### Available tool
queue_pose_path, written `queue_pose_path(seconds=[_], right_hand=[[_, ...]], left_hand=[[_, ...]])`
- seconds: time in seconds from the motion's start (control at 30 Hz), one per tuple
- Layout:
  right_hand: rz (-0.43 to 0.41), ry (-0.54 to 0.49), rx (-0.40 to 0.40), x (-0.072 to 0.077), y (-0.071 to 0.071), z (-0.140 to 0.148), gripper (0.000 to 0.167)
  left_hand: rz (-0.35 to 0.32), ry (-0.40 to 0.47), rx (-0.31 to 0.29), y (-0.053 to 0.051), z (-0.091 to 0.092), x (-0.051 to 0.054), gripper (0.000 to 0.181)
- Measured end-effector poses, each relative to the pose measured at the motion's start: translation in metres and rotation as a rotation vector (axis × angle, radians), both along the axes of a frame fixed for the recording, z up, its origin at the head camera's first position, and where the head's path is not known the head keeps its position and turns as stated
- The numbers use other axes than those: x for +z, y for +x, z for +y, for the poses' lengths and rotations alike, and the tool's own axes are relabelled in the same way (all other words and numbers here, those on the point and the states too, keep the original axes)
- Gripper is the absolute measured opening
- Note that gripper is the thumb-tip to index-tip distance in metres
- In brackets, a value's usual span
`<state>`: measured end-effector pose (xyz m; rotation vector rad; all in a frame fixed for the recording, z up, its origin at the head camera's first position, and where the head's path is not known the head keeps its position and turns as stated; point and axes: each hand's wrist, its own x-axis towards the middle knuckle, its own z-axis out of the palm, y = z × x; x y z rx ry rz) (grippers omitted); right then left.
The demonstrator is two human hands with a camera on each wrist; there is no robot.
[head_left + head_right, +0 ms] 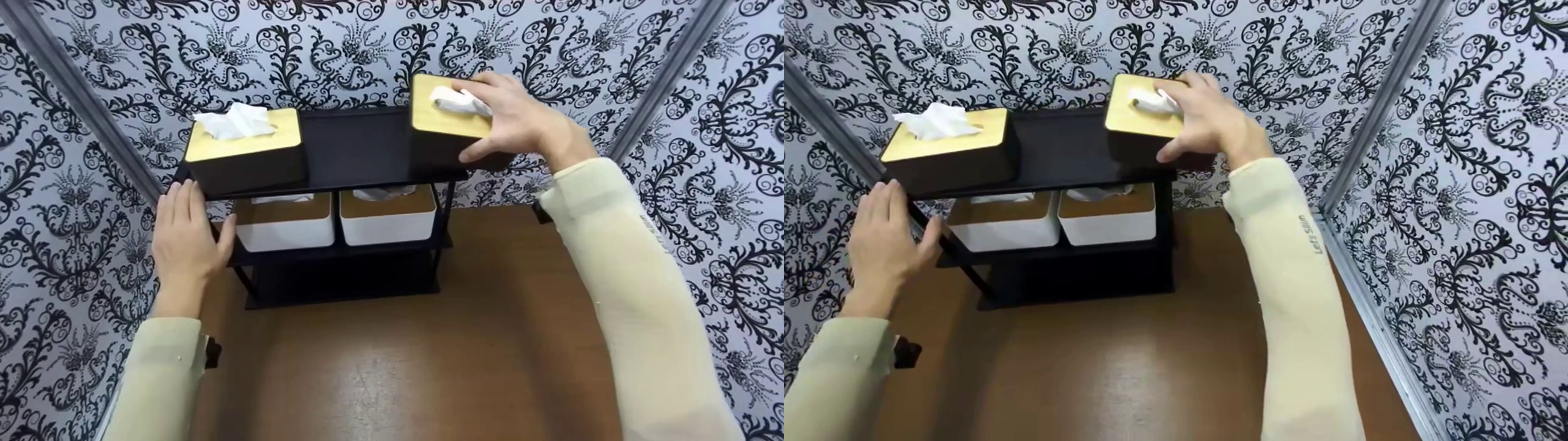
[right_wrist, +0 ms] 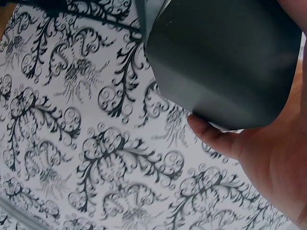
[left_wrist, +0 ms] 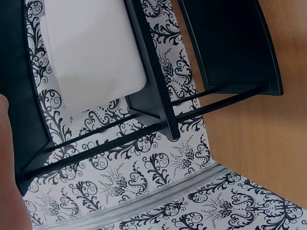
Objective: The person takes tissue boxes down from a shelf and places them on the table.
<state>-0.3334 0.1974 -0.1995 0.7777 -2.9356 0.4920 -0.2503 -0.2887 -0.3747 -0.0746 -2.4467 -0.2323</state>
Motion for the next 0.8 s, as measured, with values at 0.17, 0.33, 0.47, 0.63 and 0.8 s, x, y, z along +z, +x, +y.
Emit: queue_pose_path(seconds=[0.17, 0.33, 0.47, 0.63, 0.8], right_hand=[[-0.019, -0.020, -0.048, -0.004, -0.001, 0.021, 0.112], [-0.049, -0.058, -0.103, -0.012, -0.001, 0.043, 0.113], [-0.071, -0.081, -0.150, -0.020, 0.000, 0.062, 0.112], [-0.077, -0.105, -0.190, -0.032, 0.002, 0.085, 0.112], [-0.064, -0.123, -0.219, -0.043, 0.006, 0.106, 0.113]], left_hand=[[-0.002, 0.011, 0.004, 0.001, -0.002, 0.000, 0.075], [-0.004, 0.023, 0.001, 0.001, -0.003, 0.000, 0.075], [0.004, 0.035, -0.007, 0.001, -0.002, 0.000, 0.075], [-0.002, 0.043, -0.014, 0.001, 0.000, 0.000, 0.076], [-0.001, 0.042, -0.017, 0.001, 0.001, 0.001, 0.077]])
